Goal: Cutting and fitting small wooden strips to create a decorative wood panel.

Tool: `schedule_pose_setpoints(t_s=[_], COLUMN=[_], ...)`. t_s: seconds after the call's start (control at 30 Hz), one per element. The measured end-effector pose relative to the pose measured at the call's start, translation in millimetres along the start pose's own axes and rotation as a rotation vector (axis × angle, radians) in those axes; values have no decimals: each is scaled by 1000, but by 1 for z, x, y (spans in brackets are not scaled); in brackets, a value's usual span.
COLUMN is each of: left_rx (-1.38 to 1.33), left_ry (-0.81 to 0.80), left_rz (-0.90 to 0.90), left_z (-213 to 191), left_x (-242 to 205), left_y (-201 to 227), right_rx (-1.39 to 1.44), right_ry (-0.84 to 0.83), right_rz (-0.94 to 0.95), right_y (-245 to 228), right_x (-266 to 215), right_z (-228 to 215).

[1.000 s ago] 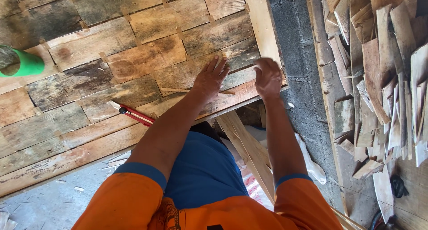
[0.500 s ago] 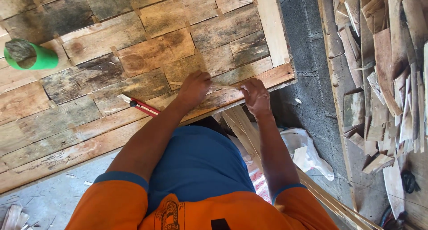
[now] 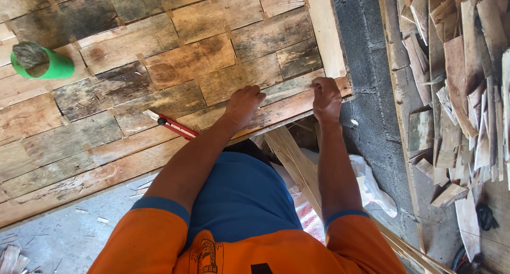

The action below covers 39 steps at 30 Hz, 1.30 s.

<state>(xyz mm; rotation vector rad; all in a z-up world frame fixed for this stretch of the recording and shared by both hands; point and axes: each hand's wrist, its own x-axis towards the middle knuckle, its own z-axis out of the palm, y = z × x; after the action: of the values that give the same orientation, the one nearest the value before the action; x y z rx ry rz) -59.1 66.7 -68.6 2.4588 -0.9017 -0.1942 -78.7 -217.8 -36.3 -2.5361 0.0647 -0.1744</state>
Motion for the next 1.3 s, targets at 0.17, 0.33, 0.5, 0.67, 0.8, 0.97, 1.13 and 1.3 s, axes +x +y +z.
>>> schedule_pose_setpoints(t_s=[0.17,0.33,0.5,0.67,0.8,0.97,1.13,1.3], left_rx=[-6,36,57,77,107,116,28,-159], left_ry=[-24,-75,-62,-47,-38,23,207,416], left_rz=[-44,-151,-170,-176,-178,-177,-195,-378], left_z=[22,36,37,42,41,34,17,-73], left_x=[22,40,48,51,54,50,29,-33], left_y=[16,26,31,29,29,29,3,-25], right_rx=[107,-39,-99,-175,-203,-227,-102,-62], right_ry=[92,205,237,238,213,204,229,271], right_rz=[98,346,360,318,308,270,336,210], right_y=[46,41,27,31,30,28,35,-6], right_x=[12,14,8,1,-2,-4,-7,-19], right_z=[21,32,34,41,42,40,38,34])
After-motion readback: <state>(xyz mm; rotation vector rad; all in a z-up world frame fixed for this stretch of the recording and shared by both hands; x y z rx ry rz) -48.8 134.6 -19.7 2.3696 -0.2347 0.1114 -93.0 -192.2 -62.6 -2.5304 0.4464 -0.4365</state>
